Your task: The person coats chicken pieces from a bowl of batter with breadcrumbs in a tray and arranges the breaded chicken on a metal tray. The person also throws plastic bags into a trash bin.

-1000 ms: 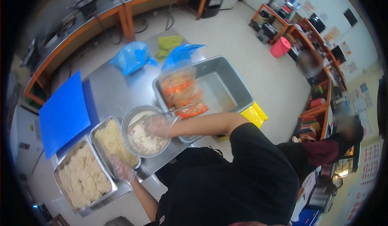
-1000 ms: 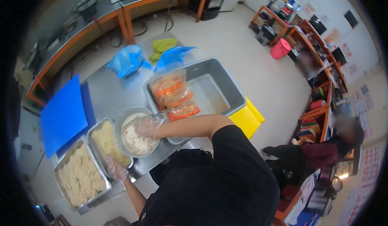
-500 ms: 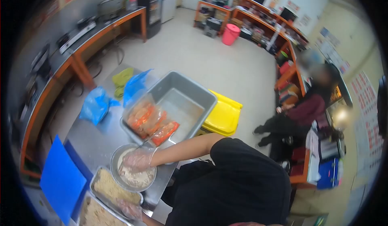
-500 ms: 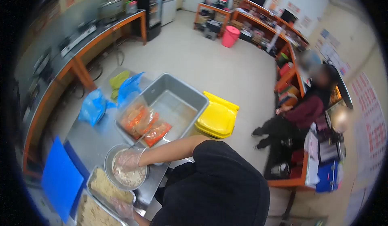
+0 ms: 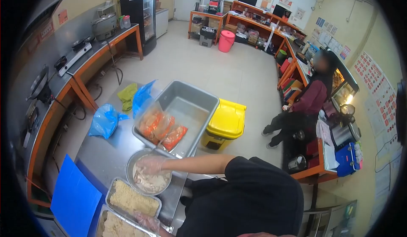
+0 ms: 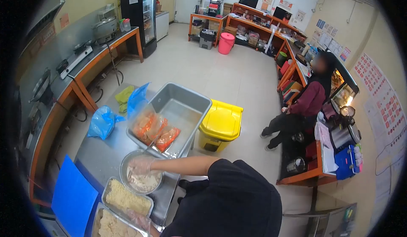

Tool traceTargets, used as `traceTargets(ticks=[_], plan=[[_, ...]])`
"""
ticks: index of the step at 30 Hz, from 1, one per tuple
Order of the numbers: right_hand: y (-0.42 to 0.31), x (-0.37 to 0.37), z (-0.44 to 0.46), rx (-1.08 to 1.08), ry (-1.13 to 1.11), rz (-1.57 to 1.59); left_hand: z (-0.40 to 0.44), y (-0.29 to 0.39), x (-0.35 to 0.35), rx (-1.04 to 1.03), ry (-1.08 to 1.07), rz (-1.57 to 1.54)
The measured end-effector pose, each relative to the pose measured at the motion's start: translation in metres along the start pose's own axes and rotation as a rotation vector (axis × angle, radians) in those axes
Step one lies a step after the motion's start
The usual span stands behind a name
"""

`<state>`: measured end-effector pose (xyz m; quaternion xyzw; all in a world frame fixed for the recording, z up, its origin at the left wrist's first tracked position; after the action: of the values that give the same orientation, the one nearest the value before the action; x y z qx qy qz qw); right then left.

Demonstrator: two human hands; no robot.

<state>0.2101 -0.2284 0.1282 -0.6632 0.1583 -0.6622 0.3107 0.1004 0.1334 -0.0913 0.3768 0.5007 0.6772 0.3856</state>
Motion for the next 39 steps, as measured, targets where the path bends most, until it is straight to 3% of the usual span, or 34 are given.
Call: traceTargets(ticks=[3,6,7,10,13,19,22,24,26,27,28,29,30,31,32,33,34,36,37,38,39], plan=[[0.045,-0.033,0.016,-0.091,-0.032,0.555,0.000,0.002,0.003,-0.004,-0.033,-0.012],[0.062,-0.050,-0.006,-0.512,-0.061,1.220,-0.001,0.005,0.002,-0.007,-0.064,-0.016],[0.051,-0.035,-0.020,-0.611,-0.097,1.183,-0.002,0.008,0.002,-0.011,-0.072,-0.014],[0.038,-0.029,-0.026,-0.544,-0.054,1.311,-0.003,0.007,-0.001,-0.008,-0.083,-0.013],[0.025,-0.021,-0.026,-0.498,-0.065,1.203,-0.004,0.007,-0.006,0.003,-0.100,-0.008],[-0.012,0.000,-0.036,-0.446,-0.029,1.406,-0.003,0.007,-0.011,0.000,-0.135,-0.002],[-0.021,-0.005,-0.027,-0.366,-0.136,1.565,-0.002,0.007,-0.012,-0.012,-0.157,-0.002],[-0.024,0.000,-0.031,-0.350,-0.069,1.593,-0.002,0.011,-0.012,-0.046,-0.170,-0.002],[-0.007,-0.010,-0.034,-0.245,-0.099,1.676,-0.009,0.038,-0.015,-0.166,-0.174,0.095],[0.008,-0.016,-0.040,-0.192,-0.122,1.690,-0.016,0.066,-0.017,-0.321,-0.174,0.227],[0.033,-0.032,-0.036,-0.320,-0.090,1.703,-0.028,0.102,-0.019,-0.517,-0.161,0.399],[0.037,-0.034,-0.036,-0.138,-0.244,2.070,-0.043,0.134,-0.026,-0.664,-0.163,0.516],[0.029,-0.025,-0.026,0.034,-0.358,2.108,-0.045,0.152,-0.030,-0.639,-0.219,0.487],[0.024,-0.014,-0.019,0.205,-0.480,2.130,-0.048,0.122,-0.021,-0.135,-0.281,0.002],[-0.002,0.007,-0.022,-0.094,-0.202,1.985,-0.055,0.157,0.000,-0.234,-0.255,-0.015],[-0.023,0.013,-0.020,-0.041,-0.286,2.036,-0.060,0.194,0.021,-0.333,-0.229,-0.030],[-0.030,0.012,-0.023,0.086,-0.531,2.046,-0.093,0.280,0.037,-0.828,-0.151,0.583],[-0.056,0.019,-0.011,0.198,-0.693,2.012,-0.114,0.293,0.103,-0.243,-0.236,0.169],[-0.075,0.016,-0.011,0.268,-0.753,2.007,-0.144,0.225,0.120,-0.148,-0.153,-0.116],[-0.087,0.007,-0.020,0.317,-0.793,2.017,-0.175,0.220,0.156,-0.006,0.001,-0.312],[-0.100,0.007,-0.026,0.354,-0.823,2.028,-0.206,0.235,0.196,-0.041,0.162,-0.435]])
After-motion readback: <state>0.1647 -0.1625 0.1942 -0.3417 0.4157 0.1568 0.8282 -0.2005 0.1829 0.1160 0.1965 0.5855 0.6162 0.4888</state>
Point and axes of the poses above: each hand's wrist, its own z-axis towards the middle knuckle, its own x-axis out of the back of the hand, y = z × x, the point moved 10 cm from there along z, towards the middle knuckle, and after that the axes turned 7 degrees about -x, right-handed, at the moved point
